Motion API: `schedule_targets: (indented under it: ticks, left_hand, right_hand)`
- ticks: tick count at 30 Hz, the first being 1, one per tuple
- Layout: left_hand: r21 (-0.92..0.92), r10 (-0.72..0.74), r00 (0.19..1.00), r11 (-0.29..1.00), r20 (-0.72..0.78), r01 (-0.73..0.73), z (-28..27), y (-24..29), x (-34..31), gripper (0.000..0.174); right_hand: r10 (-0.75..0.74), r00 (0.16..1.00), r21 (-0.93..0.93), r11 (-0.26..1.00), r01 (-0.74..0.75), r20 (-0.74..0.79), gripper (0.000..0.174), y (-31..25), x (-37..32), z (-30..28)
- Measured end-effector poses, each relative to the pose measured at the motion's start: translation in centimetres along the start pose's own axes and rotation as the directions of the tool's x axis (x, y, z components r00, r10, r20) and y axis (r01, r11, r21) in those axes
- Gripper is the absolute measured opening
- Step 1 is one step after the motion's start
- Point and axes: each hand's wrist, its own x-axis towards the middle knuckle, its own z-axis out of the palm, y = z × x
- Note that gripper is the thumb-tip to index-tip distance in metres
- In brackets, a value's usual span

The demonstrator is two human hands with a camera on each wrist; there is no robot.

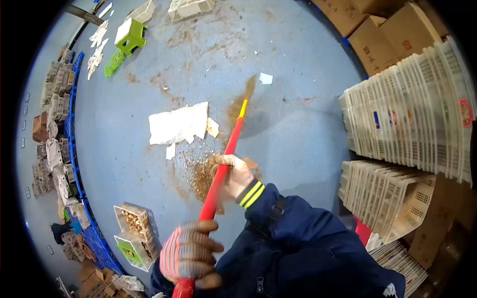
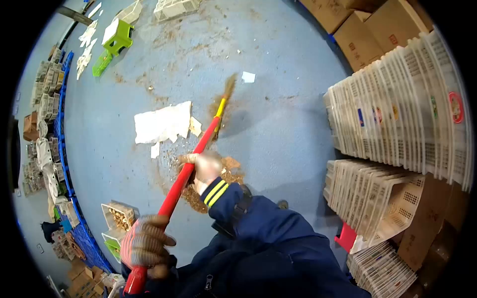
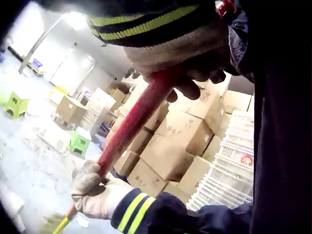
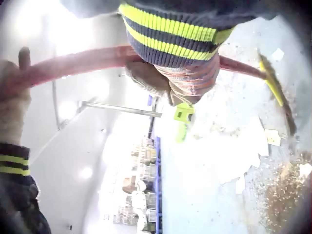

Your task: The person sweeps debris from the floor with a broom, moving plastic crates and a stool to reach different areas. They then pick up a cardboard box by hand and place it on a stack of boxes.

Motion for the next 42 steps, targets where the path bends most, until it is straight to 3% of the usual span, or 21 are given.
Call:
schedule_targets:
  ticks: [2, 5, 6, 7, 8, 10, 12, 16, 18, 19, 23, 26, 29, 30, 33, 34, 35, 36, 37, 39, 42]
  left_hand:
    - [-0.088, 0.116, 0.992, 0.99, 0.045, -0.111, -1.1, 0.5, 2.4, 0.021]
    - [-0.182, -0.012, 0.973, 0.983, -0.232, -0.031, 1.6, -1.7, 5.2, 0.022]
    - [-0.204, -0.043, 0.989, 0.979, -0.141, 0.014, 2.1, -4.6, 5.3, 0.018]
    - [-0.161, -0.339, 0.935, 0.933, -0.103, 0.321, 2.8, -4.1, 7.6, 0.012]
    - [-0.418, -0.24, 0.968, 0.889, -0.072, 0.189, 4.3, -9.2, 7.9, 0.007]
    - [-0.34, -0.505, 0.86, 0.799, 0.068, 0.496, 6.7, -13.1, 12.2, 0.008]
    - [-0.452, -0.309, 0.951, 0.849, -0.008, 0.272, 11.0, -21.3, 14.9, 0.004]
    - [-0.607, -0.4, 0.917, 0.727, 0.007, 0.322, 11.1, -25.9, 21.6, 0.016]
    - [-0.503, -0.545, 0.839, 0.721, 0.013, 0.476, 7.5, -26.9, 24.7, 0.009]
    - [-0.044, -0.253, 0.961, 0.967, -0.109, 0.249, 6.1, -26.3, 27.0, 0.008]
    - [0.314, -0.276, 0.957, 0.904, -0.088, 0.29, 1.6, -21.4, 33.9, 0.012]
    - [0.193, -0.122, 0.966, 0.967, -0.229, 0.168, -1.5, -16.4, 37.4, 0.026]
    - [0.073, 0.094, 0.993, 0.993, -0.076, -0.088, -5.3, -15.1, 40.7, 0.031]
    - [0.074, -0.131, 0.975, 0.987, -0.178, 0.146, -5.2, -14.5, 40.8, 0.026]
    - [-0.155, -0.178, 0.955, 0.977, -0.236, 0.144, -3.4, -20.4, 43.1, 0.014]
    - [0.122, -0.426, 0.898, 0.891, -0.11, 0.437, -3.4, -21.9, 44.4, 0.009]
    - [-0.062, -0.318, 0.946, 0.945, 0.068, 0.322, -2.6, -26.6, 44.8, 0.023]
    - [-0.387, -0.416, 0.909, 0.842, -0.023, 0.376, -0.2, -30.1, 45.5, 0.023]
    - [-0.426, -0.566, 0.823, 0.731, 0.058, 0.533, 1.7, -34.0, 46.3, 0.018]
    - [-0.538, -0.384, 0.922, 0.767, 0.049, 0.348, 5.3, -41.9, 47.5, 0.014]
    - [-0.576, -0.468, 0.882, 0.709, 0.047, 0.407, 4.5, -44.9, 51.5, 0.009]
  right_hand:
    - [-0.084, 0.996, -0.062, 0.995, 0.084, -0.002, 0.016, -2.8, -2.6, 1.2]
    - [-0.18, 0.978, -0.111, 0.979, 0.169, -0.103, 0.022, -9.5, -5.7, 0.8]
    - [-0.196, 0.965, -0.129, 0.976, 0.175, -0.176, 0.021, -12.2, -5.6, -0.2]
    - [-0.284, 0.935, -0.171, 0.953, 0.251, -0.211, 0.02, -14.9, -3.9, -2.7]
    - [-0.227, 0.963, -0.195, 0.961, 0.198, -0.144, 0.02, -18.4, -1.6, -6.7]
    - [-0.157, 0.972, -0.127, 0.983, 0.136, -0.175, 0.017, -25.1, 2.1, -11.1]
    - [-0.204, 0.922, -0.129, 0.977, 0.17, -0.329, 0.016, -30.4, 5.2, -12.7]
    - [-0.136, 0.938, -0.184, 0.98, 0.08, -0.319, 0.019, -35.5, 15.9, -13.8]
    - [0.026, 0.97, -0.114, 0.992, -0.056, -0.243, 0.022, -34.6, 20.0, -8.0]
    - [-0.009, 0.952, -0.125, 0.992, -0.031, -0.307, 0.023, -34.0, 20.2, -2.9]
    - [0.168, 0.986, -0.076, 0.983, -0.169, -0.018, 0.017, -33.9, 21.8, 8.3]
    - [0.22, 0.971, -0.021, 0.976, -0.219, 0.089, 0.017, -35.2, 15.7, 15.5]
    - [0.154, 0.984, 0.077, 0.984, -0.161, 0.084, 0.017, -37.9, 11.6, 17.6]
    - [0.083, 0.995, 0.063, 0.994, -0.087, 0.064, 0.019, -39.3, 11.3, 16.4]
    - [-0.257, 0.949, -0.101, 0.965, 0.242, -0.184, 0.022, -46.0, 9.2, 15.2]
    - [-0.243, 0.953, -0.067, 0.97, 0.235, -0.178, 0.022, -48.5, 10.6, 11.9]
    - [-0.35, 0.91, -0.149, 0.935, 0.323, -0.221, 0.023, -51.2, 13.1, 8.5]
    - [-0.253, 0.941, -0.235, 0.951, 0.2, -0.225, 0.025, -54.6, 13.9, 6.6]
    - [-0.133, 0.961, -0.154, 0.983, 0.098, -0.242, 0.023, -58.0, 16.7, 2.8]
    - [-0.25, 0.859, -0.246, 0.957, 0.151, -0.446, 0.023, -62.2, 20.6, 0.3]
    - [-0.149, 0.918, -0.225, 0.972, 0.068, -0.367, 0.025, -65.5, 28.9, -2.0]
